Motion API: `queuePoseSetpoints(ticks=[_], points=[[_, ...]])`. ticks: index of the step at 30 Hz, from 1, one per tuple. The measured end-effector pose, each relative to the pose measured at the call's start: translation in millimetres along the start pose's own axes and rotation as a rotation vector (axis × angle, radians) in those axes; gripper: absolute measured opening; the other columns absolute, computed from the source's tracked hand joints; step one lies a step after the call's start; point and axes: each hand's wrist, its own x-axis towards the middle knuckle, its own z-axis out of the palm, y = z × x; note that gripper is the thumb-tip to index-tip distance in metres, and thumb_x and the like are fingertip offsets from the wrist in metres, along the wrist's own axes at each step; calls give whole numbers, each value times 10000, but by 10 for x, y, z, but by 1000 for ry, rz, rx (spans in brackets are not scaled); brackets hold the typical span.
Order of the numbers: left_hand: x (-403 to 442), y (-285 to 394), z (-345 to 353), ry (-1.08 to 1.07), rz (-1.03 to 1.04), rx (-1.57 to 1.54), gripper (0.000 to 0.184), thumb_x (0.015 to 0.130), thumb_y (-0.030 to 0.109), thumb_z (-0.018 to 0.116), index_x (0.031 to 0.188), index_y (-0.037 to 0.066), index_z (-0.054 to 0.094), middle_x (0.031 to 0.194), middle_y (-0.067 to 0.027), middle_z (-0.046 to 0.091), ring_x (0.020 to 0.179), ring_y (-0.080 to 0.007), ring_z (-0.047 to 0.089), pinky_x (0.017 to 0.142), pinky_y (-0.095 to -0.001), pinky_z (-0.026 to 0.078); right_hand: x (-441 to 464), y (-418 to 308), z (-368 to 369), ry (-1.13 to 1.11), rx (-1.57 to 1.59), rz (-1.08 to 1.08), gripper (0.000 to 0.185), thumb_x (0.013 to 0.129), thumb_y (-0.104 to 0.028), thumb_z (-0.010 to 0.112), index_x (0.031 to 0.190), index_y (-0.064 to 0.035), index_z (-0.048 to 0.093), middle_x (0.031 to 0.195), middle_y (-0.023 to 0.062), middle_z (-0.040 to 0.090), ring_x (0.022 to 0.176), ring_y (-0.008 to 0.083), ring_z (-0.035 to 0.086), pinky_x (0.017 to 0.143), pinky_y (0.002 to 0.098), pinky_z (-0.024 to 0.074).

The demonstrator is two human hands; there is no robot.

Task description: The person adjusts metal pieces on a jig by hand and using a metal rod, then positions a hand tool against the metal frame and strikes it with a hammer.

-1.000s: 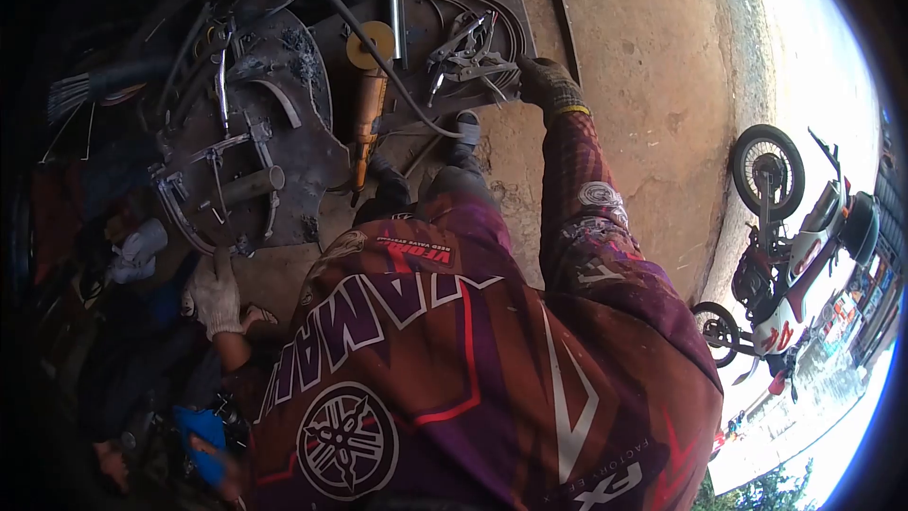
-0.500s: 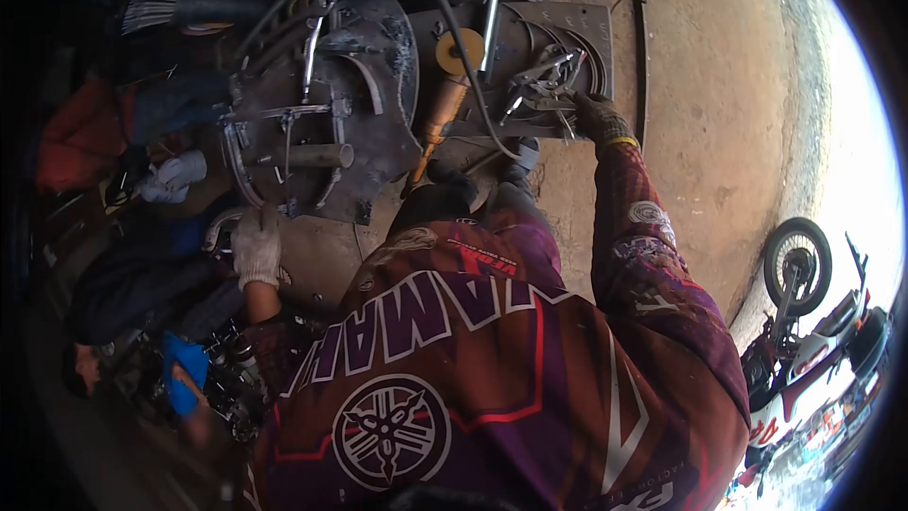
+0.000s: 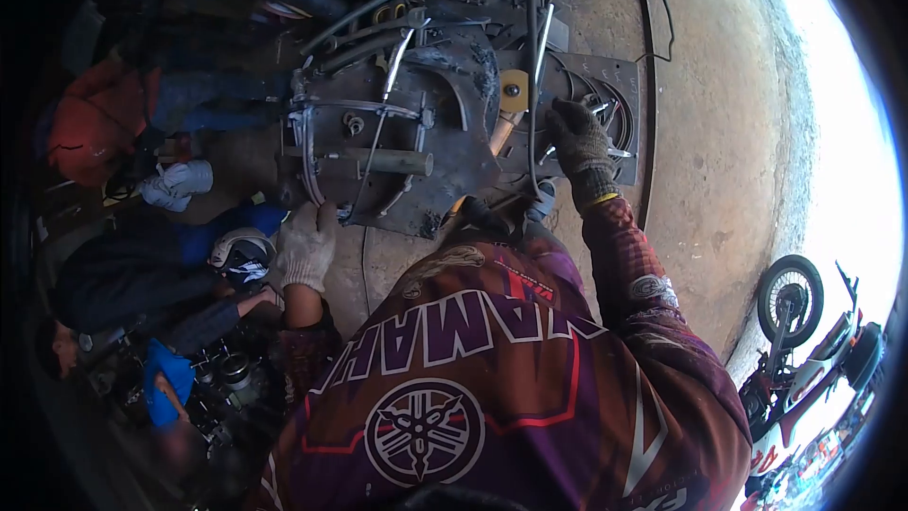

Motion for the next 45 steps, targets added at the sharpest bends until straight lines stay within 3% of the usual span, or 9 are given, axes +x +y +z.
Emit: queuePoseSetpoints(ticks=[2, 4, 5, 9, 15, 28, 40, 42, 45], points=[[17, 13, -57, 22, -11, -68, 130, 868, 174, 635, 963, 112, 699, 870, -120, 628, 782, -329, 680, 626, -465, 559, -28, -321, 139, -33, -102, -81, 404, 937, -294, 727, 1233, -24, 673, 1162, 131, 718, 1097, 221, 679, 952, 348, 518], [-12, -26, 33, 43, -26, -127, 132, 896, 213, 633, 946, 107, 695, 870, -130, 640, 786, -339, 685, 637, -474, 561, -33, -570, 309, -19, -6, -210, 364, 951, -202, 732, 1256, -18, 662, 1080, 61, 717, 901, 128, 660, 771, 267, 535], [-55, -55, 201, 26, -110, -163, 192, 926, 278, 620, 922, 97, 685, 873, -142, 654, 787, -353, 690, 649, -482, 564, -56, -733, 365, 17, -139, -297, 387, 943, -211, 740, 1263, -9, 656, 1158, 100, 718, 1043, 177, 675, 892, 306, 537], [39, 33, -29, -80, -358, -354, 393, 980, 444, 580, 864, 76, 654, 885, -172, 683, 786, -387, 698, 677, -496, 571, -151, -1333, 598, -16, -435, -329, 467, 925, -302, 737, 1270, 1, 650, 1227, 168, 702, 1138, 263, 674, 985, 370, 510], [43, 34, -119, -111, -384, -422, 347, 972, 384, 595, 852, 63, 654, 868, -179, 677, 784, -391, 686, 666, -507, 548, -130, -1765, 945, -318, -1029, -364, 469, 940, -497, 596, 1156, -100, 722, 1122, 220, 705, 1066, 389, 676, 907, 457, 541], [74, -44, -92, -115, -295, -426, 364, 973, 395, 593, 838, 61, 650, 868, -171, 681, 776, -396, 690, 662, -506, 554, -201, -1931, 1174, -222, -1135, -208, 488, 962, -512, 529, 1032, -89, 762, 989, 232, 721, 957, 412, 702, 843, 504, 556], [-59, 11, 256, -32, -263, -313, 365, 983, 395, 569, 860, 64, 660, 905, -174, 690, 804, -388, 700, 694, -496, 574, -167, -2047, 951, -329, -944, -240, 423, 891, -432, 653, 1031, -43, 742, 1006, 243, 718, 999, 402, 699, 854, 489, 555], [-44, 43, 246, -42, -316, -292, 351, 975, 379, 577, 846, 61, 654, 904, -178, 688, 808, -392, 696, 699, -492, 572, 122, -1755, 870, -510, -948, -473, 388, 923, -432, 625, 1006, -60, 702, 997, 194, 720, 972, 420, 692, 819, 504, 552], [-60, 81, 254, -47, -373, -295, 346, 968, 377, 583, 850, 59, 649, 907, -178, 686, 828, -391, 693, 712, -489, 570, 580, -1755, 833, -422, -934, -607, 364, 928, -405, 632, 1041, -65, 692, 1025, 191, 712, 989, 405, 683, 835, 491, 548]])
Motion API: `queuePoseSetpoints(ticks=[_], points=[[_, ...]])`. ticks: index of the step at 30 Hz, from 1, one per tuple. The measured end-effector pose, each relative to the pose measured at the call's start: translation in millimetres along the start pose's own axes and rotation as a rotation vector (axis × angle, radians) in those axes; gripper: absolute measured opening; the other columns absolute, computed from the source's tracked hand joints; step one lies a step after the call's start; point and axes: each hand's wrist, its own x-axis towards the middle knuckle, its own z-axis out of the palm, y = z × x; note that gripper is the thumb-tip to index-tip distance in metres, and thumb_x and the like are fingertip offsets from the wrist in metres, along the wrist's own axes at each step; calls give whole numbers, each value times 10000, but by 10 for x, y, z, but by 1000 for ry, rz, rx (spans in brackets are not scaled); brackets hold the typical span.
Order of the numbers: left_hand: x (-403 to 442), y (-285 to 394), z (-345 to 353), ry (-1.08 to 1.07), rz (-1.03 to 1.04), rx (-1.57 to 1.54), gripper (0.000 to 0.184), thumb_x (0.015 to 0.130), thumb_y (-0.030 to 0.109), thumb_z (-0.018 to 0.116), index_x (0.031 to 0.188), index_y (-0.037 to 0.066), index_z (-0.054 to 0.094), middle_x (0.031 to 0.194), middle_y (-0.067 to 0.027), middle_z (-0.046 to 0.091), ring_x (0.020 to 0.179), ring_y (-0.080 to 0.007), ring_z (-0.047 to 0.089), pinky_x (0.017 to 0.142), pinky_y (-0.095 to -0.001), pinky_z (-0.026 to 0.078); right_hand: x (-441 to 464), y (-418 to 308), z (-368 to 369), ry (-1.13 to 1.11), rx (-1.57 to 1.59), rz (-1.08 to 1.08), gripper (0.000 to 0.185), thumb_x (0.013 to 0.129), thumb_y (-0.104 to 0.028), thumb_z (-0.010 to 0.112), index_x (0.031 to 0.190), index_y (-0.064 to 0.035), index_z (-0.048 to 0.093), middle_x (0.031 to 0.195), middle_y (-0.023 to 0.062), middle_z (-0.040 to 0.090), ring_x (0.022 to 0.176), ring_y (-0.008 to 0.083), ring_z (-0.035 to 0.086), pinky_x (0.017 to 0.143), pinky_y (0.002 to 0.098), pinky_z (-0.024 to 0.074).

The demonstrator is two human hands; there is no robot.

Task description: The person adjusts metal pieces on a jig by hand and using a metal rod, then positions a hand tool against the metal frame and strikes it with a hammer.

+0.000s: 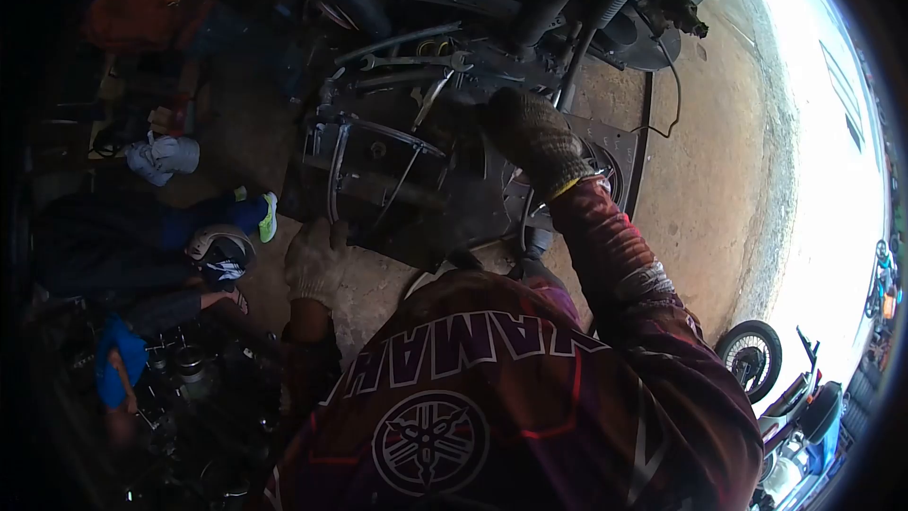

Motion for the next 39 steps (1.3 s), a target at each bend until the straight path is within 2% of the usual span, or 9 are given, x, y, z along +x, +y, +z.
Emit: queuePoseSetpoints(ticks=[4, 6, 8, 13, 22, 24, 33, 35, 39], points=[[-33, 65, -48, 52, 130, 185, 129, 859, 137, 645, 976, 101, 687, 880, -109, 610, 796, -305, 667, 642, -432, 566, 571, -33, -286, 222, -94, -21, 321, 956, -310, 615, 1166, -76, 681, 998, 163, 705, 926, 352, 688, 797, 466, 552], [-6, 275, -225, 24, -170, 16, 343, 968, 402, 590, 907, 70, 651, 912, -166, 689, 859, -382, 683, 743, -510, 555, 871, 70, -255, 321, -151, -87, 332, 959, -287, 620, 1207, -73, 670, 968, 142, 704, 880, 313, 697, 767, 439, 558], [-23, 172, -72, 50, -136, 22, 342, 970, 406, 588, 917, 75, 653, 921, -166, 689, 863, -381, 682, 750, -512, 554, 1107, 253, -79, -27, -64, -17, 409, 949, -361, 674, 1301, -153, 655, 1214, 174, 709, 1128, 390, 664, 1010, 488, 524], [-46, 252, -171, 44, -174, 3, 338, 977, 407, 579, 952, 80, 660, 964, -170, 689, 898, -376, 680, 783, -506, 552, 1233, 251, -41, -33, -375, -98, 364, 965, -290, 617, 1280, -112, 662, 1138, 82, 738, 1096, 305, 680, 964, 448, 541], [-53, 118, -16, 96, -8, -4, 362, 992, 425, 554, 1011, 79, 660, 987, -163, 694, 921, -371, 683, 802, -506, 552, 822, -25, -769, 148, 170, -116, 357, 962, -273, 625, 1267, -89, 654, 1044, 85, 717, 984, 266, 679, 875, 410, 546], [-31, 303, -280, -25, -214, -104, 370, 998, 434, 541, 1012, 83, 656, 997, -167, 694, 929, -378, 684, 809, -509, 550, 623, -116, -877, 133, 297, -130, 356, 962, -270, 627, 1264, -84, 652, 1023, 86, 712, 959, 258, 678, 855, 402, 547], [-20, 257, -182, -32, -266, -122, 380, 997, 449, 541, 992, 80, 636, 997, -188, 686, 928, -386, 684, 783, -516, 553, -282, -280, -699, -28, 431, -267, 350, 959, -253, 635, 1251, -61, 644, 929, 89, 691, 846, 219, 677, 767, 363, 553], [-19, 110, 13, -4, -183, -100, 380, 997, 447, 542, 986, 80, 636, 993, -184, 689, 919, -388, 685, 773, -519, 553, -370, -254, -614, -62, 480, -246, 349, 958, -249, 637, 1248, -55, 642, 909, 89, 686, 821, 211, 676, 747, 355, 554], [-34, 45, 105, 60, -98, -65, 379, 997, 446, 541, 966, 82, 640, 977, -177, 696, 897, -391, 687, 751, -522, 553, -592, -333, -543, -210, 1102, 78, 344, 989, -223, 633, 1270, -25, 631, 1019, 79, 710, 935, 154, 683, 799, 337, 566]])
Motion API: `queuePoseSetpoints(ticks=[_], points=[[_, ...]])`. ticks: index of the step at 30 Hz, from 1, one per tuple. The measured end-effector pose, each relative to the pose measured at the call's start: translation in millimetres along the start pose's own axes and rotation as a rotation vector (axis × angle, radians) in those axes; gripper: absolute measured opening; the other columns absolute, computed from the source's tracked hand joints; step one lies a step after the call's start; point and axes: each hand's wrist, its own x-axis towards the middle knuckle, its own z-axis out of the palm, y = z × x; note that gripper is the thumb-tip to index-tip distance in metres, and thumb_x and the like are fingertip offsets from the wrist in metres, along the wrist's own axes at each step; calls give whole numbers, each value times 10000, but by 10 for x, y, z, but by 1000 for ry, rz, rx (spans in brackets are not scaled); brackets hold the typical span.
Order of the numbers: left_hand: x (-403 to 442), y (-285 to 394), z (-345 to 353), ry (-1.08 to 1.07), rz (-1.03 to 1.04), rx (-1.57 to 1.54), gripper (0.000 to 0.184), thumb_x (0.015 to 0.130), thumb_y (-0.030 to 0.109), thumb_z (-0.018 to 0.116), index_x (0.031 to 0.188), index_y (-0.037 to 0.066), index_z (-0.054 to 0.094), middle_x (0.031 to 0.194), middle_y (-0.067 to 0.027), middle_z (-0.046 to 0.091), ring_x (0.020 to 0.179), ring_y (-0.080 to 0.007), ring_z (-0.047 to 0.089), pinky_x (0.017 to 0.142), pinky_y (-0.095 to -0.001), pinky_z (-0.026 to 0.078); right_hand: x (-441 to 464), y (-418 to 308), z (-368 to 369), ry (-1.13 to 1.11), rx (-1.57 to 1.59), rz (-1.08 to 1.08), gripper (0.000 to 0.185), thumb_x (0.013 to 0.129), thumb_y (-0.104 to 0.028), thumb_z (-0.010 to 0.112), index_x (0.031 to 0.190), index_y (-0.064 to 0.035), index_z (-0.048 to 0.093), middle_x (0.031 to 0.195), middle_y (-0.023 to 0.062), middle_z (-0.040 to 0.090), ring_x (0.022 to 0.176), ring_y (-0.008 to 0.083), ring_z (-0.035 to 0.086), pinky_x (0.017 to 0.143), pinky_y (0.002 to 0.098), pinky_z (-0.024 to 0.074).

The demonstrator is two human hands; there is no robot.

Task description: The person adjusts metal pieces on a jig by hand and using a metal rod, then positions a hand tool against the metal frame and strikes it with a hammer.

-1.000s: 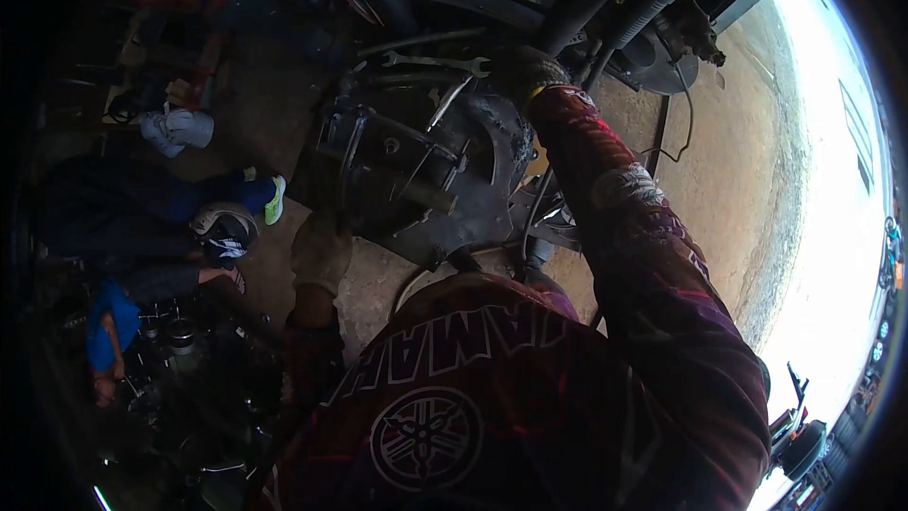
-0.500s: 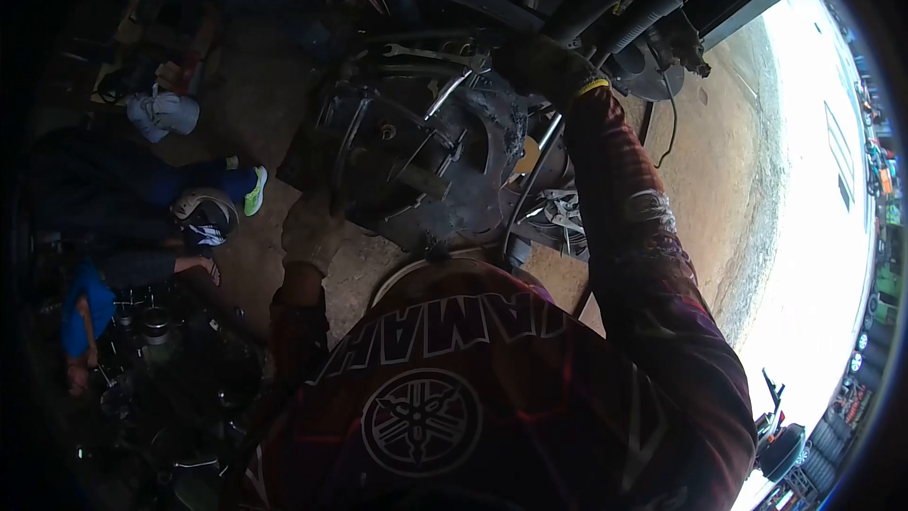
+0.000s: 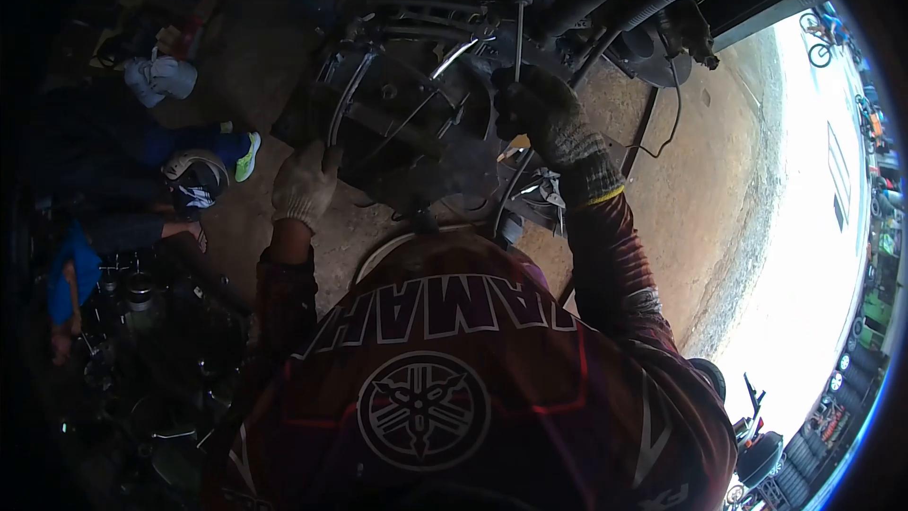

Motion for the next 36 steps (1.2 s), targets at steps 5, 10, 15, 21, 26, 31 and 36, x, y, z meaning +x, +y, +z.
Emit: queuePoseSetpoints(ticks=[5, 10, 15, 21, 26, 31, 36], points=[[-3, 8, 22, 14, 3, 63, 384, 999, 450, 535, 952, 85, 645, 969, -175, 698, 897, -391, 686, 748, -522, 552, 50, -333, 260, -51, -134, -465, 440, 1024, -338, 598, 1296, 8, 595, 1083, 115, 719, 970, 180, 699, 869, 324, 557], [-21, 271, -286, -32, -168, -26, 389, 996, 459, 533, 952, 91, 650, 979, -170, 701, 917, -383, 684, 774, -517, 548, 407, -598, 457, 38, -38, -313, 425, 941, -162, 689, 1343, -95, 571, 1165, 107, 687, 1133, 229, 665, 924, 349, 575], [-37, 211, -245, -29, -143, -77, 366, 988, 451, 546, 1027, 113, 681, 1007, -152, 708, 942, -376, 682, 820, -506, 543, 916, -947, 454, 7, 321, -284, 414, 962, -190, 627, 1355, -70, 582, 1244, 110, 680, 1178, 250, 645, 970, 378, 547], [-75, 247, -260, 29, -130, -95, 327, 985, 424, 558, 1086, 142, 688, 1033, -137, 711, 952, -364, 685, 837, -499, 542, 1473, -738, 515, 135, 154, -314, 424, 965, -191, 616, 1367, -67, 569, 1265, 114, 665, 1199, 250, 626, 987, 379, 531], [-93, 41, -10, 117, 22, -71, 294, 974, 403, 594, 1058, 137, 688, 993, -136, 710, 915, -363, 688, 798, -495, 552, 1784, -457, 572, 219, -65, -328, 433, 967, -192, 607, 1378, -64, 558, 1282, 117, 653, 1216, 251, 610, 1000, 379, 518], [-86, 166, -173, 124, -46, -83, 260, 953, 366, 643, 1009, 116, 690, 947, -132, 710, 871, -355, 691, 731, -484, 563, 1941, -312, 616, 262, -251, -349, 441, 969, -192, 599, 1388, -62, 548, 1299, 121, 641, 1233, 251, 594, 1014, 379, 505], [-71, 172, -186, 152, -34, -145, 256, 950, 359, 652, 975, 106, 683, 911, -132, 701, 829, -355, 686, 706, -486, 559, 1998, -253, 633, 281, -387, -369, 450, 972, -193, 590, 1398, -59, 537, 1316, 124, 628, 1251, 251, 578, 1027, 380, 492]])
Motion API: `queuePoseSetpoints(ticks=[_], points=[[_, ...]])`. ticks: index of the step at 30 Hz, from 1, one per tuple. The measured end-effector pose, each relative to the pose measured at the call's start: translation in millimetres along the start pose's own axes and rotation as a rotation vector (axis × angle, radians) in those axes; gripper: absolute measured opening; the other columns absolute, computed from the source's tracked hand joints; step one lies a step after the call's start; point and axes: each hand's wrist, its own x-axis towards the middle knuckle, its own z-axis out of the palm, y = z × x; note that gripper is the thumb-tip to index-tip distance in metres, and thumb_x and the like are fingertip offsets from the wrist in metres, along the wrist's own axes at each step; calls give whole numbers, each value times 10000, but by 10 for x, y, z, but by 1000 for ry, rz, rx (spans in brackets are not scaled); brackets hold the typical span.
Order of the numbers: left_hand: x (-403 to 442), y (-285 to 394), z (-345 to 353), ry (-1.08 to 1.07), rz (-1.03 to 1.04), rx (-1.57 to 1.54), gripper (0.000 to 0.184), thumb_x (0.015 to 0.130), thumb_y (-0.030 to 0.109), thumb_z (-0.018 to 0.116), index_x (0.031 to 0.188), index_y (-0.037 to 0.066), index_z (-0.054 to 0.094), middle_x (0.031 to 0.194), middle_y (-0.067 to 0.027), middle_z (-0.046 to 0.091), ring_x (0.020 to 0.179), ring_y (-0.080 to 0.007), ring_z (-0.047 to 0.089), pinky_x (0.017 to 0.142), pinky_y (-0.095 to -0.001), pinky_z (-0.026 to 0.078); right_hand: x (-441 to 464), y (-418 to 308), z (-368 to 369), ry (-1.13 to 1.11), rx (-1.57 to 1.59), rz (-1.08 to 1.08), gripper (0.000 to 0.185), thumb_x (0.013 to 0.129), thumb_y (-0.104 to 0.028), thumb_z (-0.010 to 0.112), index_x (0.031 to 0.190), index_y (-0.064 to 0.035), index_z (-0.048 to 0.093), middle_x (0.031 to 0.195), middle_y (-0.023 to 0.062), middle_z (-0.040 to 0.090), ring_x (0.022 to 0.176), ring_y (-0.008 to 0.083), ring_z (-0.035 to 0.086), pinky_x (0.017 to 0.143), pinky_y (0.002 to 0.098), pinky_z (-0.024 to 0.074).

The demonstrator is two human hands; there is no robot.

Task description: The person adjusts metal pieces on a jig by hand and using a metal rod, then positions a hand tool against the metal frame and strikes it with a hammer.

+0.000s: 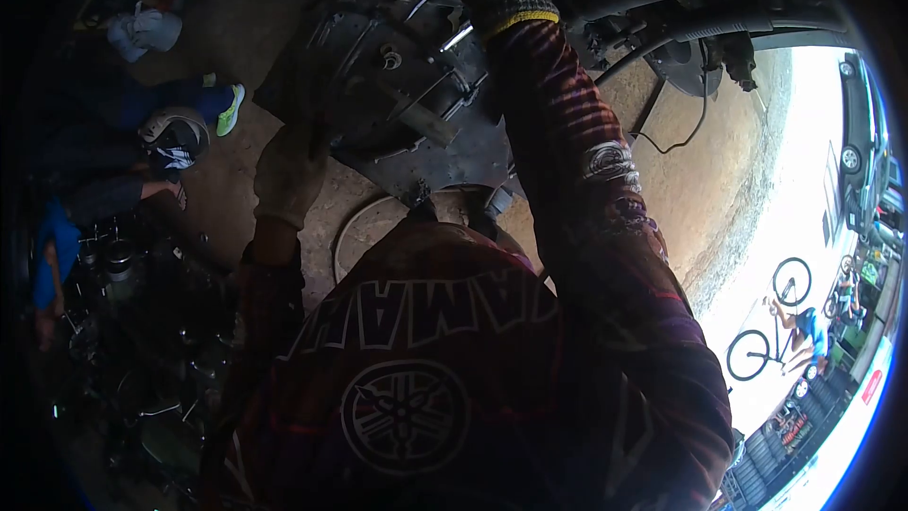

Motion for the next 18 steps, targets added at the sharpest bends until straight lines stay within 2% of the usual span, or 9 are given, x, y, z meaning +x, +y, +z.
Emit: queuePoseSetpoints(ticks=[4, 6, 10, 12, 15, 18], points=[[-3, -21, 5, -18, 13, 22, 259, 951, 356, 649, 972, 99, 678, 909, -135, 700, 826, -359, 685, 707, -487, 557, 18, 14, 16, 4, -83, -24, 456, 974, -193, 583, 1406, -57, 528, 1330, 127, 618, 1264, 251, 565, 1038, 380, 482], [1, -46, 28, -10, 50, 21, 235, 966, 302, 636, 998, 69, 648, 889, -162, 665, 815, -377, 664, 700, -495, 534, 20, 17, 24, 7, -126, -40, 460, 975, -194, 579, 1410, -56, 524, 1337, 129, 613, 1271, 251, 559, 1044, 380, 477], [6, -49, 27, -18, 93, 104, 213, 946, 280, 664, 988, 71, 656, 883, -148, 669, 800, -361, 669, 688, -483, 545, 43, 18, 44, 12, -203, -67, 466, 977, -194, 572, 1418, -54, 515, 1351, 131, 604, 1285, 252, 546, 1055, 381, 467], [18, -67, 45, 72, 192, 126, 189, 932, 264, 678, 966, 79, 660, 872, -130, 670, 784, -343, 671, 686, -474, 553, 53, 19, 52, 16, -240, -80, 470, 978, -194, 569, 1422, -53, 511, 1357, 133, 599, 1292, 252, 540, 1060, 381, 461], [12, -78, 64, 78, 191, 139, 209, 937, 325, 664, 970, 119, 653, 864, -104, 668, 751, -315, 672, 678, -464, 545, 53, 20, 73, 17, -284, -94, 475, 979, -195, 563, 1428, -52, 504, 1368, 135, 591, 1302, 252, 531, 1068, 381, 454], [10, -73, 67, 64, 168, 152, 203, 938, 318, 663, 982, 120, 654, 870, -103, 669, 755, -311, 673, 679, -463, 546, 74, 8, 86, 20, -315, -105, 480, 981, -195, 558, 1434, -50, 498, 1378, 137, 584, 1312, 252, 521, 1077, 381, 446]])
